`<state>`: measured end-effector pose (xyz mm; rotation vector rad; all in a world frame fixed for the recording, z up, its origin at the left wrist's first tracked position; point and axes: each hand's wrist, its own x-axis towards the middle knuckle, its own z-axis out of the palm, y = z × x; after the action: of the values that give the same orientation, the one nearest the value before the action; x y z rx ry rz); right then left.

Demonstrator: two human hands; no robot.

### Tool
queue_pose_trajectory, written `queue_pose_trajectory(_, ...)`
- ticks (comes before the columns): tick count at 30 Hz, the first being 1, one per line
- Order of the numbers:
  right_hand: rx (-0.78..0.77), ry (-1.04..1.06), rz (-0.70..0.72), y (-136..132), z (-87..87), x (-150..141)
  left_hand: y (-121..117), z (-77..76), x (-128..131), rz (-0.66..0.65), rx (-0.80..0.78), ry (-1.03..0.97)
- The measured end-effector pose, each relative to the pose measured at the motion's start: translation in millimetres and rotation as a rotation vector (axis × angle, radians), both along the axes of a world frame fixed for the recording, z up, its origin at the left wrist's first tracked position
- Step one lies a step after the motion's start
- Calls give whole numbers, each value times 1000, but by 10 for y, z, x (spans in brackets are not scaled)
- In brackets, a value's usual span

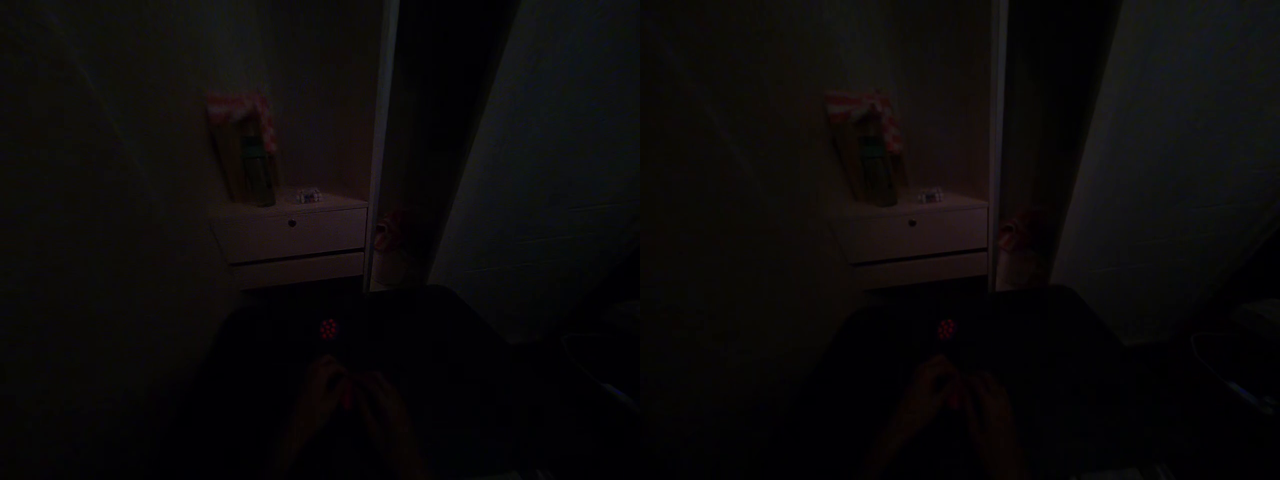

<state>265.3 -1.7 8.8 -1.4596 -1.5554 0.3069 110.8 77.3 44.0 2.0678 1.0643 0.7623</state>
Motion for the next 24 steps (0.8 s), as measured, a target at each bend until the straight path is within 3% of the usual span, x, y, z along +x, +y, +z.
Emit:
queue_pose_trajectory(6, -43, 30, -10, 88, -14, 11, -30, -14, -50, -42, 33, 17)
queue_pose_trajectory(12, -21, -13, 1, 53, 5, 5, -138, 71, -115, -100, 62, 118)
queue_pose_trajectory(18, -29, 14, -12, 39, 46, -7, -150, 66, -114, -107, 30, 69)
queue_pose_trajectory(24, -180, 50, -24, 100, 23, -32, -101, 21, -99, -81, -56, -6)
